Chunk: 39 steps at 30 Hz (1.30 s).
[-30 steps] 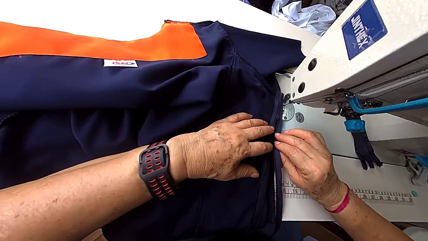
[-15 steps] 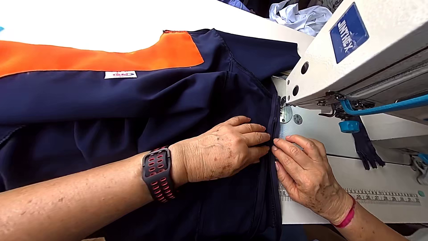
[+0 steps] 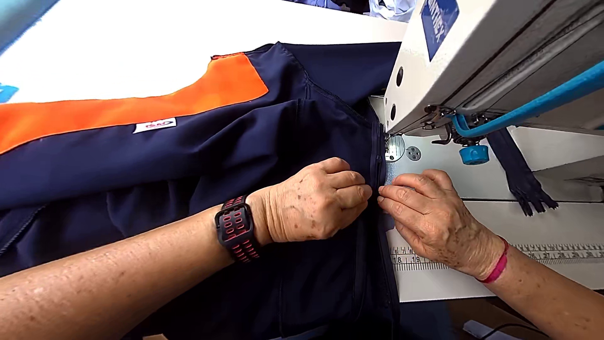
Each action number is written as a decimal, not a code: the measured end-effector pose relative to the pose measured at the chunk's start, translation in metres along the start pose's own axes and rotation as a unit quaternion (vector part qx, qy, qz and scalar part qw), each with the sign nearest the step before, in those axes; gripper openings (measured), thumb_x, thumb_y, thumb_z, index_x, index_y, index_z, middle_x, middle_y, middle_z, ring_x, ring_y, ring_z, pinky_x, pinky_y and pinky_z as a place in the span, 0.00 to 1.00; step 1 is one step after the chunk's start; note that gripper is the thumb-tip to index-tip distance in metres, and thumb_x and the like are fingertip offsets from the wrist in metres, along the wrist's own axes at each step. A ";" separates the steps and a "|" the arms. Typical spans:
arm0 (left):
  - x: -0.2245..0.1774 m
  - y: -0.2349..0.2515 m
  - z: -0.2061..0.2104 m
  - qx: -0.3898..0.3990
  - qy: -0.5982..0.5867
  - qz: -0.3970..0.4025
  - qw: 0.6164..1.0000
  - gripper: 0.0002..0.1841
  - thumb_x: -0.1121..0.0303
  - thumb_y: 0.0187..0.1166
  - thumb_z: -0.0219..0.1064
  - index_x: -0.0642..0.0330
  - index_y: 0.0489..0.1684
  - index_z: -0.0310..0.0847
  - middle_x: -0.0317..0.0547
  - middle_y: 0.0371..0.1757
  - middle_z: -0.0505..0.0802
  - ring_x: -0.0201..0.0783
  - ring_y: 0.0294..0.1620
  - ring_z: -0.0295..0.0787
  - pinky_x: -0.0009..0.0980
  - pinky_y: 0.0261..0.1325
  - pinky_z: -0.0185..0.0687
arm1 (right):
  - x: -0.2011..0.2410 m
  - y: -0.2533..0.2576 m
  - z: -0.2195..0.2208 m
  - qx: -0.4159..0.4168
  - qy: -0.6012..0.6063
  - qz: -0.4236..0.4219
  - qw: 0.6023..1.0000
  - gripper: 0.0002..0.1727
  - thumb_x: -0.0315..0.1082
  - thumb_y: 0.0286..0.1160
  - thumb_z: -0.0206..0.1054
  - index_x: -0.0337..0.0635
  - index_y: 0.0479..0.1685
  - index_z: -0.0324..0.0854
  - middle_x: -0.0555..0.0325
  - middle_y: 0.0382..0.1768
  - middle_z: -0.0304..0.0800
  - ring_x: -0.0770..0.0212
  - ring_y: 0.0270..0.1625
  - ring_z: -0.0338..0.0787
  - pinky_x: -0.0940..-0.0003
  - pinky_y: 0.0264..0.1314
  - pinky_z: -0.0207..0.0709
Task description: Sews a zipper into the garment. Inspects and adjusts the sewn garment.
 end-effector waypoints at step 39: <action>-0.014 -0.006 0.001 0.118 -0.032 -0.136 0.983 0.48 0.20 0.70 0.46 0.54 0.64 0.90 0.44 0.63 0.94 0.43 0.74 0.85 0.45 0.76 0.75 | -0.012 -0.002 -0.004 0.004 0.021 -0.043 0.999 0.17 0.27 0.76 0.59 0.47 0.45 0.97 0.60 0.56 0.96 0.53 0.67 0.84 0.55 0.68 0.66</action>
Point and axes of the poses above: each hand's wrist, its own y-axis towards the middle knuckle, its own z-axis out of the palm, x = y × z, the point moved 3 cm from there along y, towards the middle knuckle
